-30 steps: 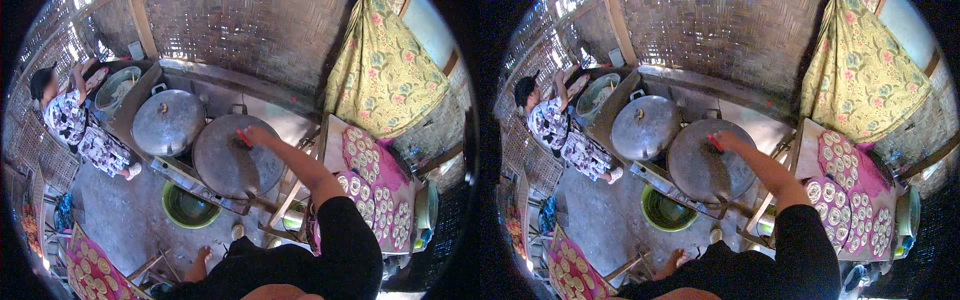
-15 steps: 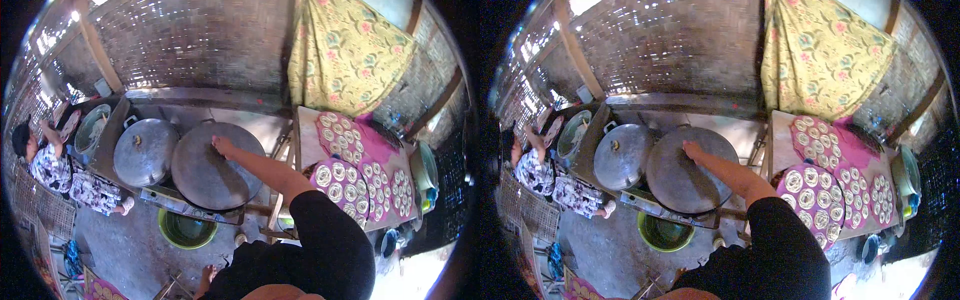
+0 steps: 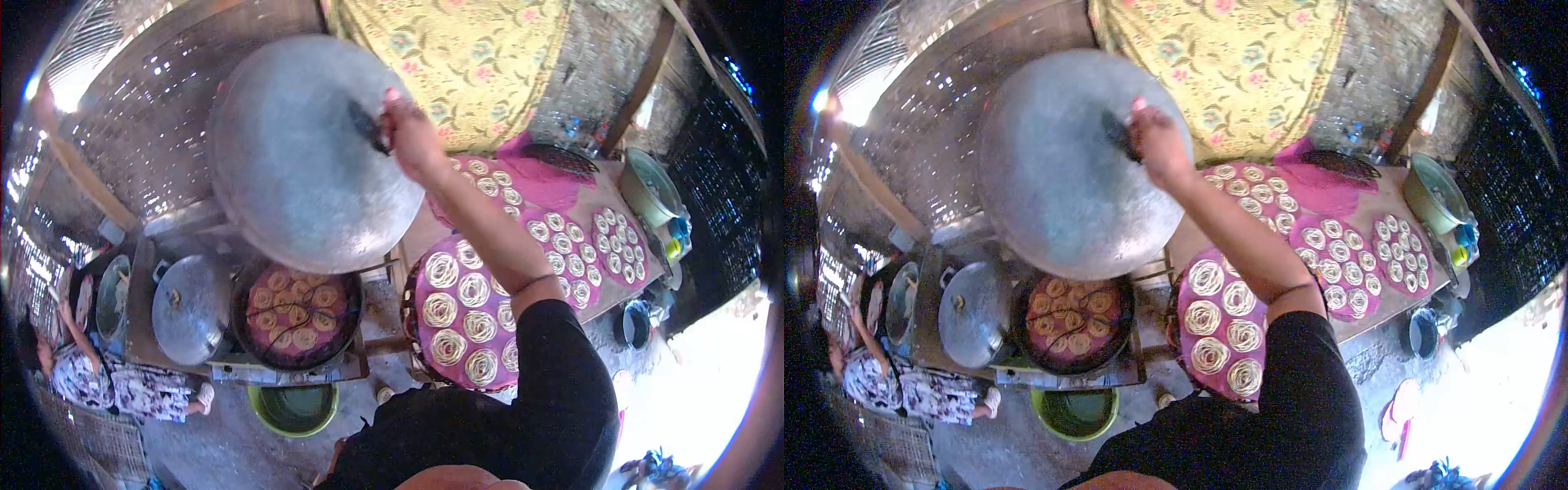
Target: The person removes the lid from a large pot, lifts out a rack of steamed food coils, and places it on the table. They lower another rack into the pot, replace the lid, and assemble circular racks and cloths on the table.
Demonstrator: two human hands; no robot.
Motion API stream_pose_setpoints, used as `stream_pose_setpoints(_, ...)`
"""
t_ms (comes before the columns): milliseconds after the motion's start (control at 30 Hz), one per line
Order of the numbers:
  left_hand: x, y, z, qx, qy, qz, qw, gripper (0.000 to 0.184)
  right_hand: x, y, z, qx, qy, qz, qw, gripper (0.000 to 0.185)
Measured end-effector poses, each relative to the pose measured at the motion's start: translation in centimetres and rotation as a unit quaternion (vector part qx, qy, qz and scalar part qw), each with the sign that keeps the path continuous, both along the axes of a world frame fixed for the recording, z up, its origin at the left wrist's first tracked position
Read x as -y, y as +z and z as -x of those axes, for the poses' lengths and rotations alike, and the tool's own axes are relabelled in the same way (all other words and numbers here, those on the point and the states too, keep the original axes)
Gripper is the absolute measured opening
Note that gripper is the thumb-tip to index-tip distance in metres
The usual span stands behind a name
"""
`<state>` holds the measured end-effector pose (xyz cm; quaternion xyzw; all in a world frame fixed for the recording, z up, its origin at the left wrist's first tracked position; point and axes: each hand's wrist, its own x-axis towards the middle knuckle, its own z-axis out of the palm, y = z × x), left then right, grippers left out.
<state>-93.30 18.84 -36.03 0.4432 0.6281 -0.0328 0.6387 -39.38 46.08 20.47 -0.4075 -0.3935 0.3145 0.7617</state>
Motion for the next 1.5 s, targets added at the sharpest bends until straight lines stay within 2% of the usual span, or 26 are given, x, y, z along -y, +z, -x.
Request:
stream_pose_setpoints(133, 0.5, 0.6, 0.4, -0.044, -0.039, 0.035, 0.998, 0.019, 7.0, 2.5, -9.8, -0.010, -0.097, -0.035, 0.995, 0.029)
stream_pose_setpoints(233, -0.4, 0.5, -0.3, -0.056, -0.023, 0.030, 0.998, 0.020, 11.2, 2.5, -19.1, -0.023, -0.104, -0.148, 0.983, 0.020)
stream_pose_setpoints(267, -0.8, 0.2, -0.7, -0.042, 0.001, 0.031, 0.999, 0.021, 12.4, 2.1, -22.4, -0.041, -0.113, -0.177, 0.977, 0.025)
stream_pose_setpoints(300, -1.3, -0.2, -1.2, 0.001, 0.060, 0.047, 0.997, 0.022, 13.5, 1.6, -26.0, -0.065, -0.135, -0.189, 0.971, 0.021)
stream_pose_setpoints(367, -1.6, -0.7, -2.8, 0.104, 0.216, 0.112, 0.964, 0.023, 16.0, -0.2, -32.6, -0.038, -0.109, -0.226, 0.967, 0.017)
stream_pose_setpoints(433, 0.8, 1.1, -9.3, -0.090, 0.284, -0.103, 0.949, 0.018, 18.1, -2.0, -37.9, -0.041, -0.126, -0.243, 0.961, 0.013)
stream_pose_setpoints(533, 4.8, 1.5, -15.7, -0.095, 0.208, -0.152, 0.962, 0.019, 20.1, -4.9, -44.5, -0.046, -0.150, -0.245, 0.957, 0.012)
stream_pose_setpoints(667, 14.3, 1.2, -21.7, -0.112, 0.081, -0.113, 0.984, 0.020, 21.6, -8.1, -51.2, -0.037, -0.188, -0.225, 0.955, 0.016)
stream_pose_setpoints(767, 21.4, 2.5, -24.1, -0.121, 0.065, -0.050, 0.989, 0.021, 21.6, -10.1, -53.7, -0.055, -0.236, -0.204, 0.948, 0.020)
stream_pose_setpoints(967, 31.7, 7.6, -24.8, -0.100, 0.187, 0.027, 0.977, 0.024, 19.9, -15.6, -57.5, -0.083, -0.276, -0.164, 0.943, 0.022)
stream_pose_setpoints(1100, 34.0, 9.0, -26.2, -0.075, 0.234, 0.027, 0.969, 0.025, 17.9, -16.2, -58.1, -0.097, -0.304, -0.159, 0.934, 0.023)
stream_pose_setpoints(1200, 32.1, 9.3, -27.8, -0.077, 0.250, 0.003, 0.965, 0.027, 16.3, -16.7, -59.1, -0.108, -0.303, -0.156, 0.934, 0.023)
stream_pose_setpoints(1233, 30.8, 7.2, -27.9, -0.131, 0.253, 0.024, 0.958, 0.027, 15.8, -16.9, -59.8, -0.110, -0.302, -0.154, 0.934, 0.023)
stream_pose_setpoints(1367, 27.0, 5.1, -29.3, -0.156, 0.130, -0.063, 0.977, 0.030, 14.6, -18.4, -63.2, -0.099, -0.326, -0.167, 0.925, 0.026)
stream_pose_setpoints(1433, 25.9, 4.7, -29.7, -0.168, 0.054, -0.140, 0.974, 0.030, 15.4, -17.8, -63.4, -0.049, -0.317, -0.086, 0.943, 0.027)
stream_pose_setpoints(1500, 25.6, 3.8, -29.7, -0.183, 0.035, -0.171, 0.968, 0.030, 16.4, -17.3, -63.0, -0.011, -0.303, -0.034, 0.952, 0.029)
